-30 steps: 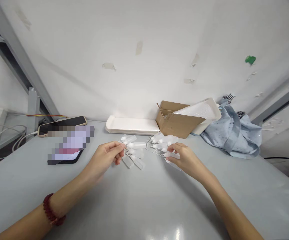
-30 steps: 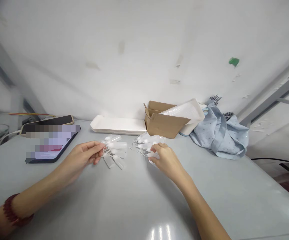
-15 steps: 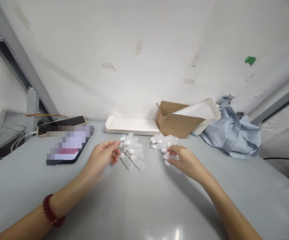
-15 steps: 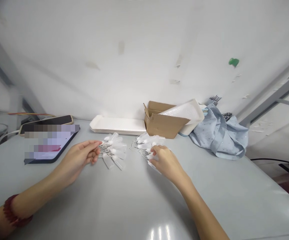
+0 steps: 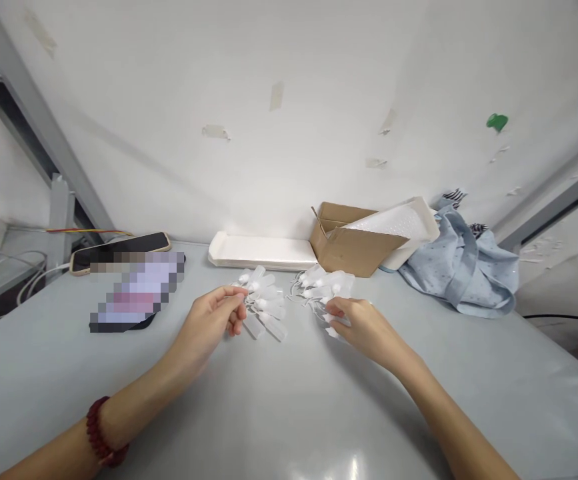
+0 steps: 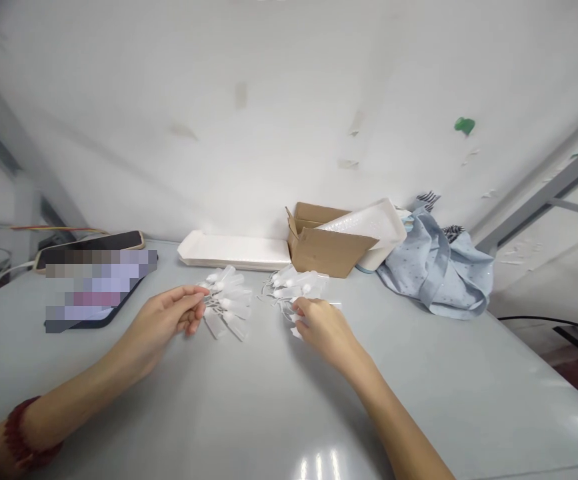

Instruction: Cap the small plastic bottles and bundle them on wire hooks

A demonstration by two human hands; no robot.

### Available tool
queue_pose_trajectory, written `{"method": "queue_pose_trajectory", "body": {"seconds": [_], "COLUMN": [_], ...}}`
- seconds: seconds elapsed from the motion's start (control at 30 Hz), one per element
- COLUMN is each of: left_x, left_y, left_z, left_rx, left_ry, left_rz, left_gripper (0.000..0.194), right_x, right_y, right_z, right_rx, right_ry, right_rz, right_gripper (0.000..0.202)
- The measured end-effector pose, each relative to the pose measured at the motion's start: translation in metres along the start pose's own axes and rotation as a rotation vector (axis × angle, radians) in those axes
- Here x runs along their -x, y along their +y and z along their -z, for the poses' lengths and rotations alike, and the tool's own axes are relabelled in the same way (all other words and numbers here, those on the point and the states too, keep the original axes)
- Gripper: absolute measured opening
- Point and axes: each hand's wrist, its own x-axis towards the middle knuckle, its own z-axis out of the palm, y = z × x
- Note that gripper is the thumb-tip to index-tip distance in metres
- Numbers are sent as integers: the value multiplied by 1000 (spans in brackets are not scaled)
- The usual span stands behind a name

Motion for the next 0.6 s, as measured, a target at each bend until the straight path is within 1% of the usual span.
{"method": "queue_pose_trajectory", "body": {"seconds": [0.07,0.17,0.27,0.33,0.43,0.53,0.6], "left_x": [1,2,5,7,10,10,9], "left_y": [0,1,3,5,4,3,2], "left_z": [0,-1,-4,-7,-11,-12,-11], "left_rx": [-1,-10,-78,-144,-206,-207,-191], "left_ry": [-5,-23,-81,-171,-313,-373,-389], "left_rz": [-3,-21,-49,-49,4,66,72], "left_gripper": [19,17,16,18,25,28,26], "right_x": [0,0,4,8,15,19,20], "right_y": [0,-2,-11,-20,-30,-35,-36], "right_z": [-2,-3,-3,-2,-4,-8,-10], "right_rx": [-55,-183,-324,-424,-568,-663,-690], "right_ry": [39,148,214,187,93,13,-13], "right_rz": [43,137,235,274,299,320,317], "right_gripper": [16,15,13,13,13,14,15]}}
